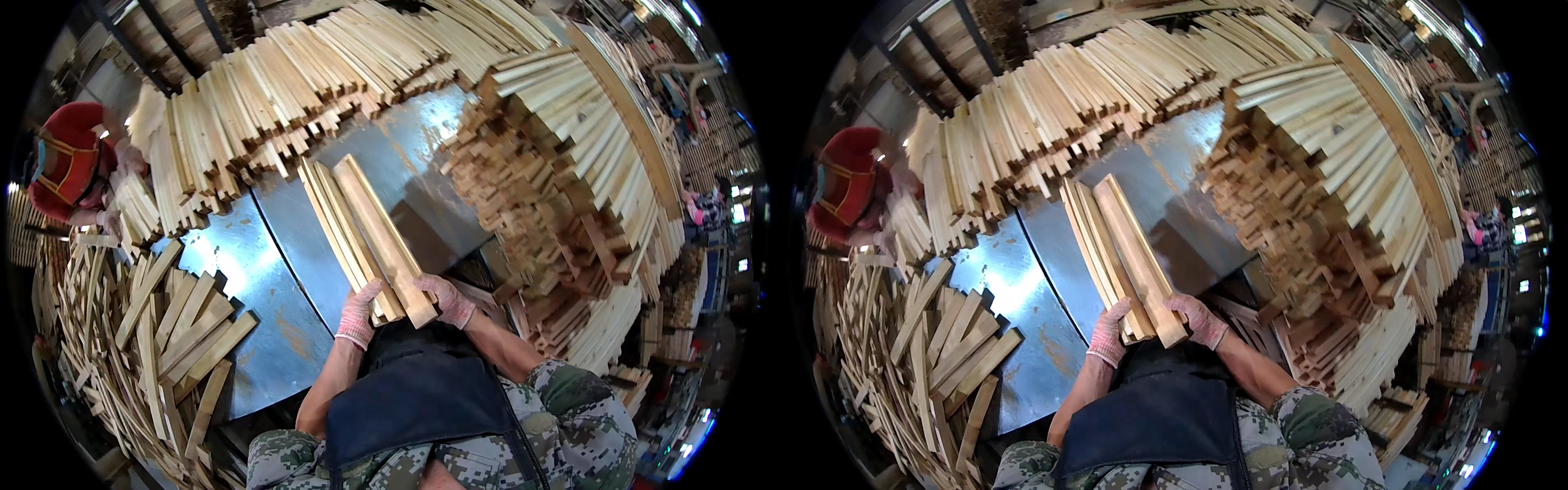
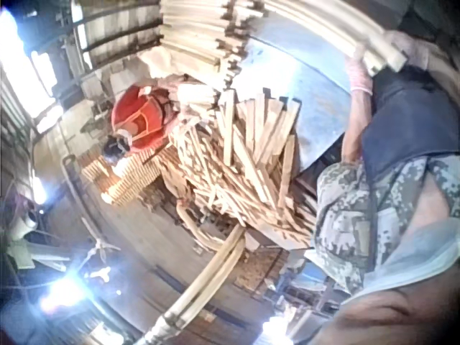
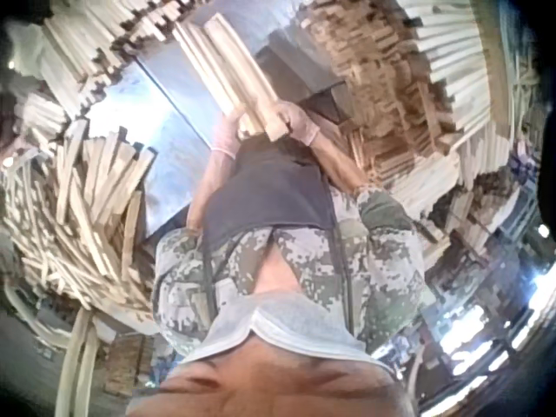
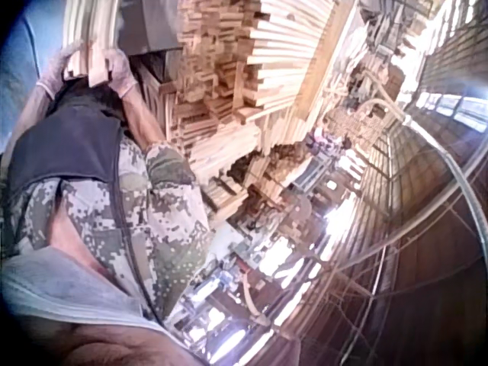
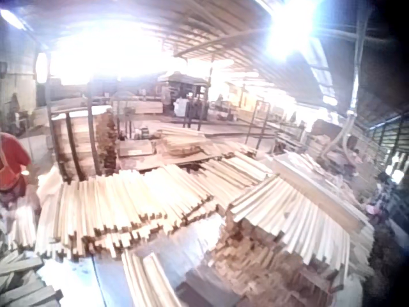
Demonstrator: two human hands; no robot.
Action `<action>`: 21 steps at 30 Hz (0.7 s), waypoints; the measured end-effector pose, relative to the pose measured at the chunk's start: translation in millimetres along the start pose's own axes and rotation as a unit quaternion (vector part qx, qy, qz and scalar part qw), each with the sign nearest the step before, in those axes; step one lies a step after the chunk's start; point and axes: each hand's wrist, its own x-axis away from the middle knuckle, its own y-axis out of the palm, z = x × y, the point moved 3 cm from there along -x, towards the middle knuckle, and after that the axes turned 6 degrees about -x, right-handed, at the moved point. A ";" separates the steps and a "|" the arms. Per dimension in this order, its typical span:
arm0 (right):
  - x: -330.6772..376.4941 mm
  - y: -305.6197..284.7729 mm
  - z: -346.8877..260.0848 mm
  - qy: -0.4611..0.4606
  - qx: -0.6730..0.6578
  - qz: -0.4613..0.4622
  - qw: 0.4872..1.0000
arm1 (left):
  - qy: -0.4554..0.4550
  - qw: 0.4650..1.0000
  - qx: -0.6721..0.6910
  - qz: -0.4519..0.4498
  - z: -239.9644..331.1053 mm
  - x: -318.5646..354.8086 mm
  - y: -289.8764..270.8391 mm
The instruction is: The person repeatedly picks up stacks of light-colored wooden planks from a metal table and places them onto a moving conveyor belt. The person then returns to the table to gather more planks and repeats the process. Other workers are visible in the background performing similar tasks.
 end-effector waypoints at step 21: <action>70.7 -32.8 6.9 -0.096 0.200 -0.033 0.975 | 0.001 0.997 -0.058 -0.042 -74.4 -1.0 23.1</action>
